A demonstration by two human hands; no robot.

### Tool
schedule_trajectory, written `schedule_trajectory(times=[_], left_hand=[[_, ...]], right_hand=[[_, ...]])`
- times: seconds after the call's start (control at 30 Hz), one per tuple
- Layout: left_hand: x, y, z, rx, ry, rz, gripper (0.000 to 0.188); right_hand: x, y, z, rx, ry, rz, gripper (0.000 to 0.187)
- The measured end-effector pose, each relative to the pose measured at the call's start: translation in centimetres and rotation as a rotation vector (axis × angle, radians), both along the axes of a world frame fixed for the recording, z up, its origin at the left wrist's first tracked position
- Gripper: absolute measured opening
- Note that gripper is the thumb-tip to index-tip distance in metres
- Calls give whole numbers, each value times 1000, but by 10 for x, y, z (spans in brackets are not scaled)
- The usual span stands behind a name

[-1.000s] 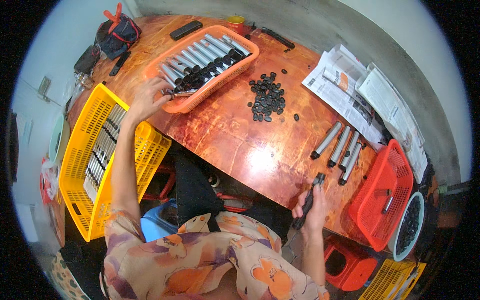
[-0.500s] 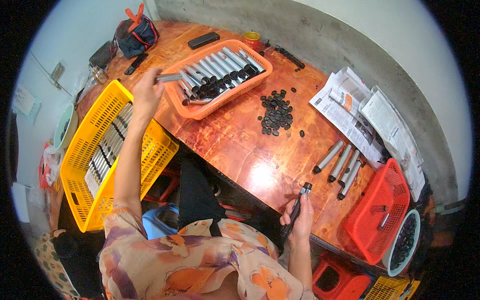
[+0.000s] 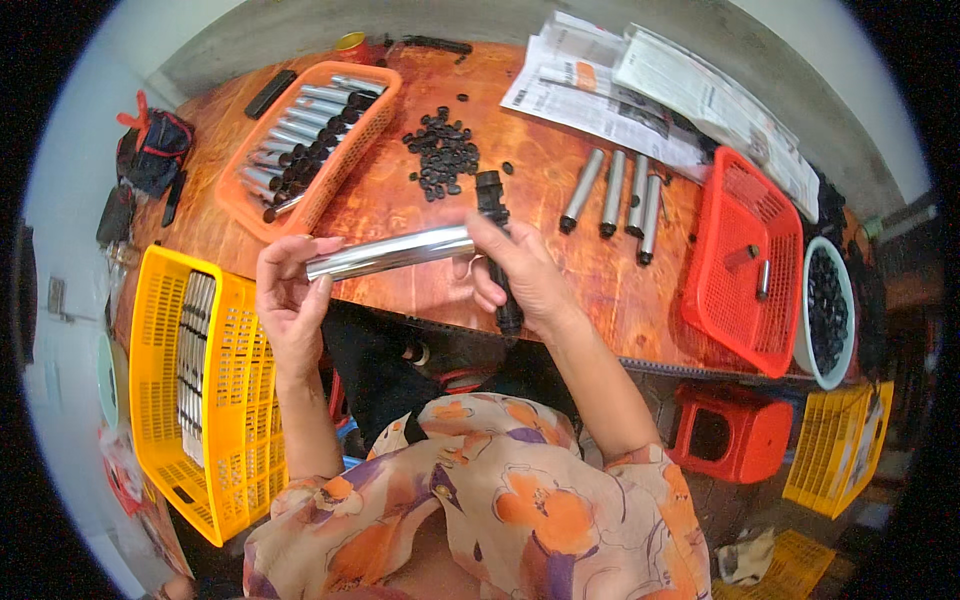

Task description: The person assembles cylindrical markers by inserting black caps into silver bodies. They repeatedly pick up a cap and a body, align them, and press them together, then place the completed marker on the table.

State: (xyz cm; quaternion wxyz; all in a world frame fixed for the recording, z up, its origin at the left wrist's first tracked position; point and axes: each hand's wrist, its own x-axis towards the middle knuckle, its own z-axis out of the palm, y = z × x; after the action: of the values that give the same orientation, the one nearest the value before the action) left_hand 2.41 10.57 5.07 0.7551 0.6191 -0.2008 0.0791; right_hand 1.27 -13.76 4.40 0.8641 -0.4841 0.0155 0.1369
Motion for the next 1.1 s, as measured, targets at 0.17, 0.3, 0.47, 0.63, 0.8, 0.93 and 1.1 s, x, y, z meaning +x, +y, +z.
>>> schedule_trajectory(times=[0.17,0.3,0.47,0.63,0.8,0.93,1.1], left_hand=[[5,-32,-15,-412,278,-80,38],[5,-65,-19,-676,406,-182,33],[28,-63,-39,-883,367,-597,33],[1,-90,-26,-301,564,-139,35],[0,-94,-41,-268,581,-157,28],[0,-90,-41,-301,579,-157,27],[9,-87,-52,-528,556,-219,31]], right_hand=[[-21,-4,-2,-73,-154,-31,31],[-28,5,-8,-319,-288,-131,28],[-32,6,-17,-611,-284,-187,34],[-29,4,-18,-1029,-392,-127,42],[-31,4,-18,-1005,-449,-112,41],[-34,-4,-16,-668,-89,42,36],[-41,-2,-37,-582,-56,-19,41]])
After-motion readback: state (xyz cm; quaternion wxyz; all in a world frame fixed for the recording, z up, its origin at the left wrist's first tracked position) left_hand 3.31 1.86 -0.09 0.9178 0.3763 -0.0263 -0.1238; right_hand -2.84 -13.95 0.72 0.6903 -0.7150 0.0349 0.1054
